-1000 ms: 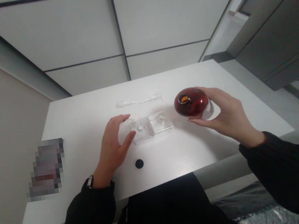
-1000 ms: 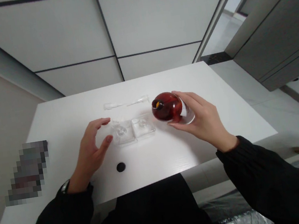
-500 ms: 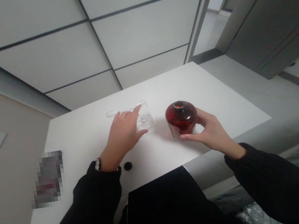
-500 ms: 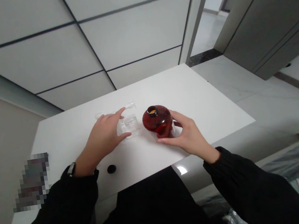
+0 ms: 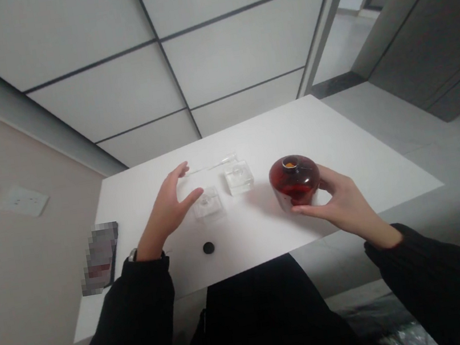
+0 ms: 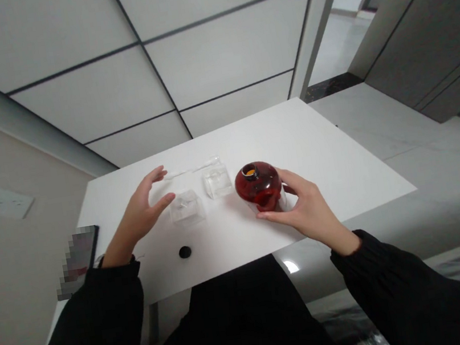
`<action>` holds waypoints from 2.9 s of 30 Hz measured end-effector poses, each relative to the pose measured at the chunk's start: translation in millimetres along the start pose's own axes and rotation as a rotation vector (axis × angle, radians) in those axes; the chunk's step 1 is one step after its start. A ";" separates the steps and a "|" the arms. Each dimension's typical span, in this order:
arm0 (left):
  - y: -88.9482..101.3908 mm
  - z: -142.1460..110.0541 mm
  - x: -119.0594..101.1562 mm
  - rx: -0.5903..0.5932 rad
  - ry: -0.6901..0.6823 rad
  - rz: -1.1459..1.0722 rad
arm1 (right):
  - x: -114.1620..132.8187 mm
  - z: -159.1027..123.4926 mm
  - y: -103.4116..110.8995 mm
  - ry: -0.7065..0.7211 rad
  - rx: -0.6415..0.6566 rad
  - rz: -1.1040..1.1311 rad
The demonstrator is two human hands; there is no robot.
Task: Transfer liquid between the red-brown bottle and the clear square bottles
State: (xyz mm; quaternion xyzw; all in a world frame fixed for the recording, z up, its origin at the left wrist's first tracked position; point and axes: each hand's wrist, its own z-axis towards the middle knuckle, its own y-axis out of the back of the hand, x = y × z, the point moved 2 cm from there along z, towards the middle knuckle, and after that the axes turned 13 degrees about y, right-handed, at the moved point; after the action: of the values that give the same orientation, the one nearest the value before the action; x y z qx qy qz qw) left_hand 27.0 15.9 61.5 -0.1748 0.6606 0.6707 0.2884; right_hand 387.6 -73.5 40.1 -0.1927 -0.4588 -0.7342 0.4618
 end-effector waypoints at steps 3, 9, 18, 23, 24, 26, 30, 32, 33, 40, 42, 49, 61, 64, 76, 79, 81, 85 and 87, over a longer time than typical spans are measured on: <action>1.7 -21.9 33.7 0.097 0.070 -0.055 | 0.6 5.3 -2.6 0.061 0.003 -0.056; -31.7 -45.5 47.4 0.099 0.020 -0.103 | 12.8 19.8 -13.1 0.283 0.072 -0.192; -53.2 -53.1 27.5 0.087 -0.134 -0.139 | 24.6 27.4 -25.9 0.431 0.171 -0.505; -54.2 -55.0 26.4 0.081 -0.163 -0.135 | 25.3 27.5 -35.1 0.572 0.205 -0.643; -54.5 -55.2 26.6 0.083 -0.170 -0.134 | 25.9 27.8 -36.8 0.590 0.212 -0.657; -55.2 -55.3 27.1 0.088 -0.181 -0.133 | 27.8 28.9 -39.7 0.620 0.224 -0.677; -56.3 -54.9 27.4 0.098 -0.181 -0.126 | 30.9 33.2 -43.3 0.672 0.252 -0.717; -56.1 -55.0 26.7 0.102 -0.174 -0.121 | 31.3 35.3 -43.7 0.684 0.259 -0.728; -55.8 -55.2 26.1 0.103 -0.171 -0.122 | 31.2 35.9 -43.5 0.687 0.255 -0.729; -55.2 -57.0 21.6 0.110 -0.176 -0.136 | 29.2 35.0 -42.6 0.698 0.219 -0.752; -55.8 -57.0 21.3 0.109 -0.176 -0.133 | 28.9 34.7 -42.8 0.709 0.207 -0.754; -54.8 -56.6 19.3 0.113 -0.195 -0.144 | 31.9 35.1 -41.8 0.720 0.244 -0.776; -56.4 -56.0 19.9 0.118 -0.224 -0.163 | 41.3 40.2 -40.0 0.793 0.249 -0.835; -61.0 -54.2 26.5 0.109 -0.253 -0.231 | 41.5 41.5 -40.2 0.811 0.243 -0.853; -50.2 -51.9 35.6 -0.207 -0.178 -0.398 | 44.2 46.4 -39.6 0.849 0.234 -0.861; -47.7 -52.6 32.2 -0.223 -0.190 -0.393 | 43.6 46.9 -39.6 0.849 0.238 -0.865; -47.2 -52.5 31.8 -0.232 -0.186 -0.386 | 43.5 47.2 -39.3 0.851 0.240 -0.866; -47.0 -52.4 31.8 -0.237 -0.182 -0.382 | 43.8 48.1 -39.0 0.863 0.246 -0.858; -46.9 -52.4 31.5 -0.234 -0.186 -0.385 | 43.6 48.5 -38.9 0.867 0.248 -0.859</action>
State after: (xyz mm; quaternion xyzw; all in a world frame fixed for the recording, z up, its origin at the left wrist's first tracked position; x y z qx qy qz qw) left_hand 23.9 -32.8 1.8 -0.2669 0.5036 0.6886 0.4484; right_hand 325.7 -48.2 76.1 0.3797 -0.3481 -0.8072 0.2883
